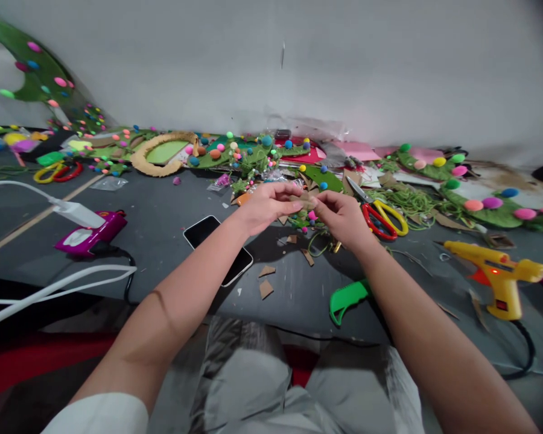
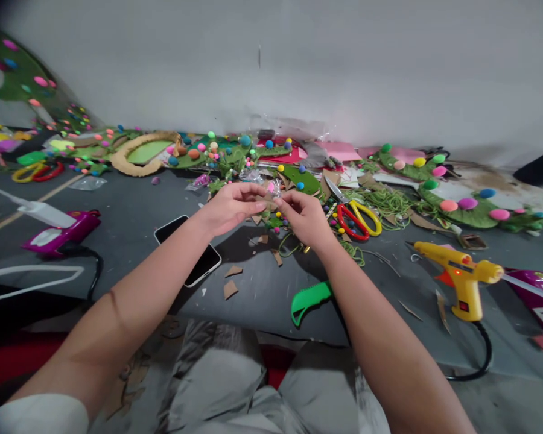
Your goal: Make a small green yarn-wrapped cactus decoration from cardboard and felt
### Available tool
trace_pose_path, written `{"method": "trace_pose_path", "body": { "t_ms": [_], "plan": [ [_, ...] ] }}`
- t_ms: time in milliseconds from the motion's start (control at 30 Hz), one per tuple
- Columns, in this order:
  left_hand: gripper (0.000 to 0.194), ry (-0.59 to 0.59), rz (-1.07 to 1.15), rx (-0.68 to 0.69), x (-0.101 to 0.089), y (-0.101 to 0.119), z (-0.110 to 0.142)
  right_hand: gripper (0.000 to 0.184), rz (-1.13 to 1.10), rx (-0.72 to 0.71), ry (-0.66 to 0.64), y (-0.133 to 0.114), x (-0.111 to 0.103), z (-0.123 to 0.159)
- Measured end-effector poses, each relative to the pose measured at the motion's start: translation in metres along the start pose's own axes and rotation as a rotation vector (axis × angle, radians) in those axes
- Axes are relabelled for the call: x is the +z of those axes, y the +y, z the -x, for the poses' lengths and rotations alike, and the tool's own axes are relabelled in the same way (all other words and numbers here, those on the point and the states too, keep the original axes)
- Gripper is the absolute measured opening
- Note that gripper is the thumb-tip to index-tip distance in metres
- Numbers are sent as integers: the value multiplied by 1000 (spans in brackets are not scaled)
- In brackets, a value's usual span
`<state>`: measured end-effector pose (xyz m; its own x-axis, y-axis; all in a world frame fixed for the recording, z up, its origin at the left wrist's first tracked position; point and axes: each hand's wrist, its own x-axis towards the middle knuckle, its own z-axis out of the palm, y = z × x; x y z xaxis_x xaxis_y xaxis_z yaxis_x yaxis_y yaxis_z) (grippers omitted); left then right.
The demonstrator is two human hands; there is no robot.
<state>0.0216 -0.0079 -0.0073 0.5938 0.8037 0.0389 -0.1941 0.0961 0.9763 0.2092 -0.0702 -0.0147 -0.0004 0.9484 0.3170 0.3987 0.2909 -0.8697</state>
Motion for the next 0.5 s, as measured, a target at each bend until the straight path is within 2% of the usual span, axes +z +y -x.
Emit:
{"method": "trace_pose_path", "body": {
  "t_ms": [67,133,233,300,367,433,500],
  "plan": [
    [26,75,20,38,-1,-3,-3,36,-1,-1,12,2,6,0],
    [26,149,-45,83,-1,-6,-5,30,88,-39,13,4,10,1],
    [23,217,-303,189,1,-9,-5,23,293,-103,-41,4,13,5],
    [20,246,-479,248,2,-10,-4,17,355,-108,-102,3,11,7],
    [18,218,-618,268,1,-12,-3,13,410,-122,-126,1,8,8],
    [19,103,-710,243,-1,-12,-2,12,506,-167,-118,0,4,9],
    [19,-25,-714,192,-5,-10,-1,12,584,-224,-111,1,0,8]
  ]
}}
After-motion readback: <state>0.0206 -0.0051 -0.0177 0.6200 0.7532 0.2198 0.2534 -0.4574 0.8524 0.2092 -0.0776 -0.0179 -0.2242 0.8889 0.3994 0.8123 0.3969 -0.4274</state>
